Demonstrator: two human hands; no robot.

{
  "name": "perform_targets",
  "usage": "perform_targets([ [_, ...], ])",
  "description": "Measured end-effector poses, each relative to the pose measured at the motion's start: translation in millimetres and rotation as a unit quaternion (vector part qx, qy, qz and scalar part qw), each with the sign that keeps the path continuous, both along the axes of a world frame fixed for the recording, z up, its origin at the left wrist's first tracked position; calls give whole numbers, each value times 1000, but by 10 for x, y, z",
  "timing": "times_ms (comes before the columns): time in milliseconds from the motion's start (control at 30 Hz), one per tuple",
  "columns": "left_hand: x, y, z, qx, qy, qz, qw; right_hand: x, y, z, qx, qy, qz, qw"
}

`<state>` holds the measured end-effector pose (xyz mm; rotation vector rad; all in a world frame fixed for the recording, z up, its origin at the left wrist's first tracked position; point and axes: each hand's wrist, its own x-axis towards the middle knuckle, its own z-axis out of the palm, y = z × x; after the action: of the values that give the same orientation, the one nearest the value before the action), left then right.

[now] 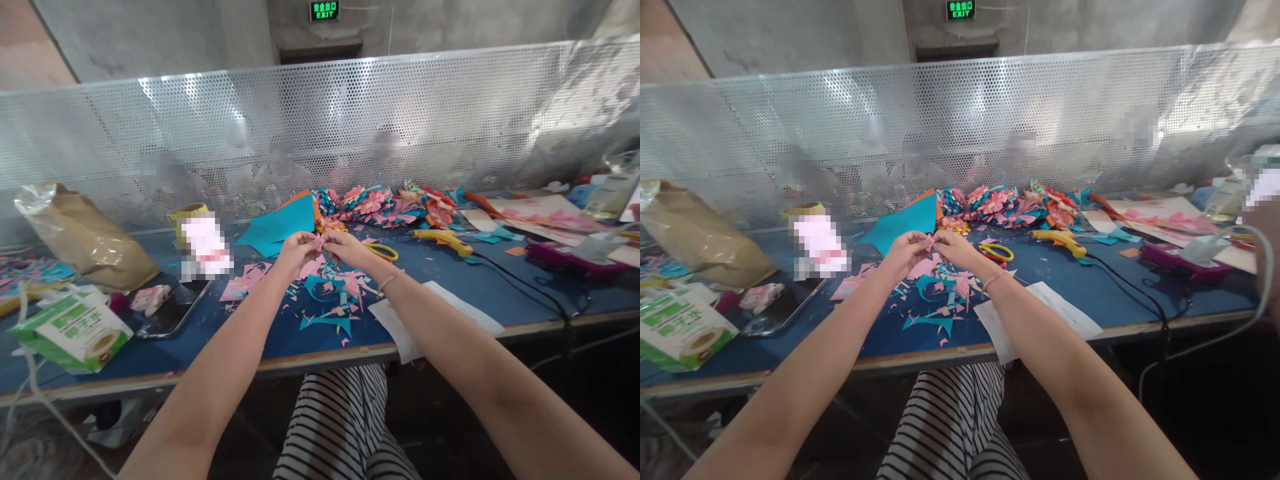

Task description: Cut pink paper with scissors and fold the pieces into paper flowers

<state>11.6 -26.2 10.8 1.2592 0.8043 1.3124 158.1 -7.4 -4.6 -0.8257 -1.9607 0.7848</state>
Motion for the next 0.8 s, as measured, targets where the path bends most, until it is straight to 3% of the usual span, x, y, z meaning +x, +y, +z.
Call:
perform_targets([
  [800, 2, 19, -22, -1, 11, -1, 1000, -8, -78, 44, 78, -76, -58, 992],
])
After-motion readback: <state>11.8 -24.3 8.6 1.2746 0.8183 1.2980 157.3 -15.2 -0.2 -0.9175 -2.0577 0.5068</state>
